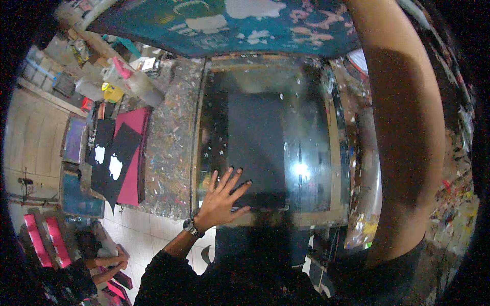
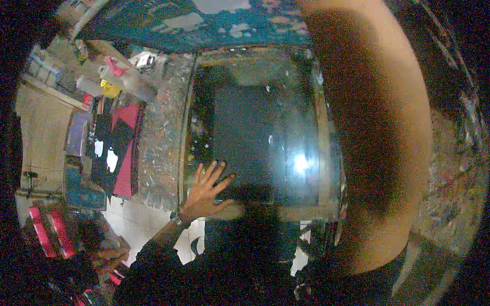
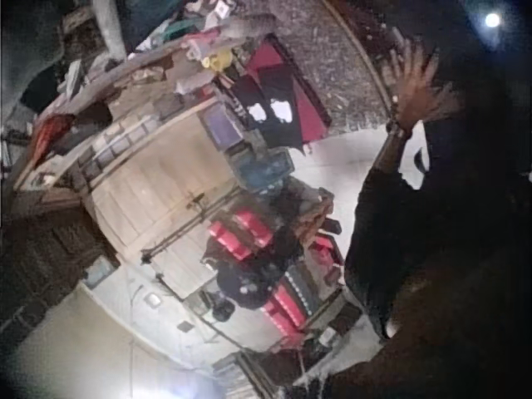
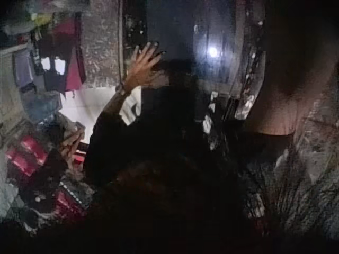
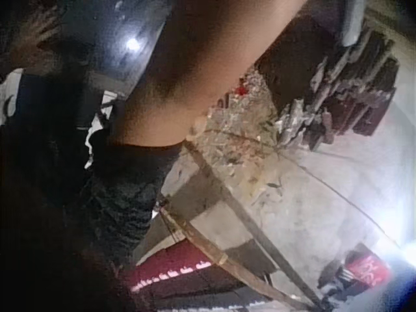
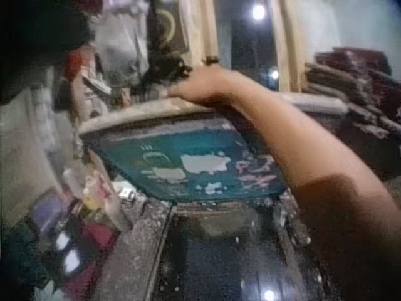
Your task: The person operates a manual screen printing press to apply white ink onto a series of t-shirts. They repeatedly pull a squeegee across the screen, lift the frame to reveal the printed shirt, and place a new shirt into position for the next cycle.
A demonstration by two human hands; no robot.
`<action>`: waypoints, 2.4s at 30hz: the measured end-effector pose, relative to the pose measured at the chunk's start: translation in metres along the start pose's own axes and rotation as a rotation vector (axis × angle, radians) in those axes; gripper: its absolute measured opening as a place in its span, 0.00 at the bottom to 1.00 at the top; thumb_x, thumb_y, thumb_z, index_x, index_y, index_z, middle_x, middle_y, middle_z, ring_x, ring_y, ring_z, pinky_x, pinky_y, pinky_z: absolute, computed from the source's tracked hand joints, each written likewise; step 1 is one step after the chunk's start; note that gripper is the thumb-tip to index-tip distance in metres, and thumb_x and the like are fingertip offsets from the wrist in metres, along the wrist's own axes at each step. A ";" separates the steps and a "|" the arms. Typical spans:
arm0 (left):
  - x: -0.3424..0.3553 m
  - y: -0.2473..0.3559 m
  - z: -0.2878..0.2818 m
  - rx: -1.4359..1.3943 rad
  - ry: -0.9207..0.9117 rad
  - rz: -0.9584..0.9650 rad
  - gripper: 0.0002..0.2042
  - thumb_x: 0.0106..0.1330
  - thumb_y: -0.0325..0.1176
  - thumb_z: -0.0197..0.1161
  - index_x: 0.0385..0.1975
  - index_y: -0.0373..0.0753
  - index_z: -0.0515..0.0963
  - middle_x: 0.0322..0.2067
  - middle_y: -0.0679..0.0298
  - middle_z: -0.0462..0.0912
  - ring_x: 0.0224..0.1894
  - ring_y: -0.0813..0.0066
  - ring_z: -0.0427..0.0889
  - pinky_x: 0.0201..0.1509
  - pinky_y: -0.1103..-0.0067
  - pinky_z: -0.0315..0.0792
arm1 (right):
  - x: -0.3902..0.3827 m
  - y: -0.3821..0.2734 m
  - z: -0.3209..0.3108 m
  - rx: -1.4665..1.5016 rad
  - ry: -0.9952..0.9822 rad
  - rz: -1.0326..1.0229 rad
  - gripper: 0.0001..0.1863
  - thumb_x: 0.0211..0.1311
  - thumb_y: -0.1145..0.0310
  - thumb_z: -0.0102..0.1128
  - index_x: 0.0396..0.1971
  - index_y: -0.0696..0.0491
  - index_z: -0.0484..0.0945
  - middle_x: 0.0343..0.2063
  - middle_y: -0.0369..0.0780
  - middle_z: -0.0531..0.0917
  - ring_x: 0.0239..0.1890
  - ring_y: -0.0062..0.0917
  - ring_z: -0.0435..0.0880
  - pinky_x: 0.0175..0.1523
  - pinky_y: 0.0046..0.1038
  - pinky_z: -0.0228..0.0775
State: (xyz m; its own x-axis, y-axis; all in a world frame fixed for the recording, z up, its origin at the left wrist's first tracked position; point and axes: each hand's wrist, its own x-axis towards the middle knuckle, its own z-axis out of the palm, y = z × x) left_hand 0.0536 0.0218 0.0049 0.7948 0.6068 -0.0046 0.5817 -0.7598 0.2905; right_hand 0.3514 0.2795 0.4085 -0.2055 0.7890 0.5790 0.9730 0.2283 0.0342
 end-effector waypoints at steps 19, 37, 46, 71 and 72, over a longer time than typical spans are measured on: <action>-0.006 0.024 -0.082 -1.239 0.974 -0.378 0.30 0.75 0.45 0.63 0.69 0.35 0.63 0.62 0.45 0.75 0.58 0.58 0.82 0.60 0.61 0.78 | -0.262 -0.129 0.038 -0.105 0.326 -0.155 0.26 0.65 0.38 0.61 0.35 0.49 0.80 0.31 0.43 0.86 0.37 0.39 0.86 0.60 0.54 0.68; -0.063 -0.007 0.027 -1.354 0.801 -0.491 0.13 0.78 0.34 0.57 0.47 0.30 0.64 0.35 0.49 0.83 0.38 0.60 0.89 0.41 0.68 0.86 | -0.333 -0.079 0.220 -0.087 -0.171 -0.169 0.20 0.67 0.50 0.63 0.51 0.46 0.77 0.33 0.43 0.88 0.36 0.36 0.89 0.59 0.51 0.71; -0.058 -0.019 -0.002 -1.516 0.495 -0.901 0.15 0.79 0.35 0.57 0.43 0.26 0.65 0.33 0.44 0.86 0.31 0.58 0.90 0.34 0.69 0.87 | -0.298 -0.081 0.191 0.374 -0.785 -0.103 0.33 0.62 0.38 0.65 0.49 0.55 0.78 0.29 0.50 0.86 0.32 0.54 0.86 0.38 0.52 0.77; -0.064 -0.013 0.021 -1.468 0.744 -0.646 0.12 0.80 0.38 0.56 0.47 0.35 0.65 0.33 0.47 0.85 0.31 0.59 0.88 0.35 0.69 0.85 | -0.397 -0.148 0.120 0.126 -0.384 -0.053 0.17 0.61 0.51 0.65 0.42 0.47 0.78 0.35 0.41 0.81 0.37 0.37 0.86 0.47 0.51 0.75; -0.069 -0.013 0.016 -1.460 0.776 -0.608 0.12 0.80 0.38 0.56 0.47 0.36 0.65 0.33 0.47 0.85 0.30 0.60 0.88 0.35 0.70 0.84 | -0.386 -0.150 0.111 0.136 -0.328 -0.053 0.20 0.62 0.47 0.64 0.43 0.47 0.77 0.36 0.42 0.81 0.39 0.38 0.86 0.50 0.55 0.74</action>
State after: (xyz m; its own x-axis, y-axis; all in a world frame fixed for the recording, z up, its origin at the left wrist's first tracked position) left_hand -0.0061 -0.0136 -0.0141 0.0328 0.9897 -0.1393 -0.2241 0.1431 0.9640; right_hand 0.2727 0.0039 0.0893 -0.2997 0.9100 0.2864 0.9416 0.3305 -0.0645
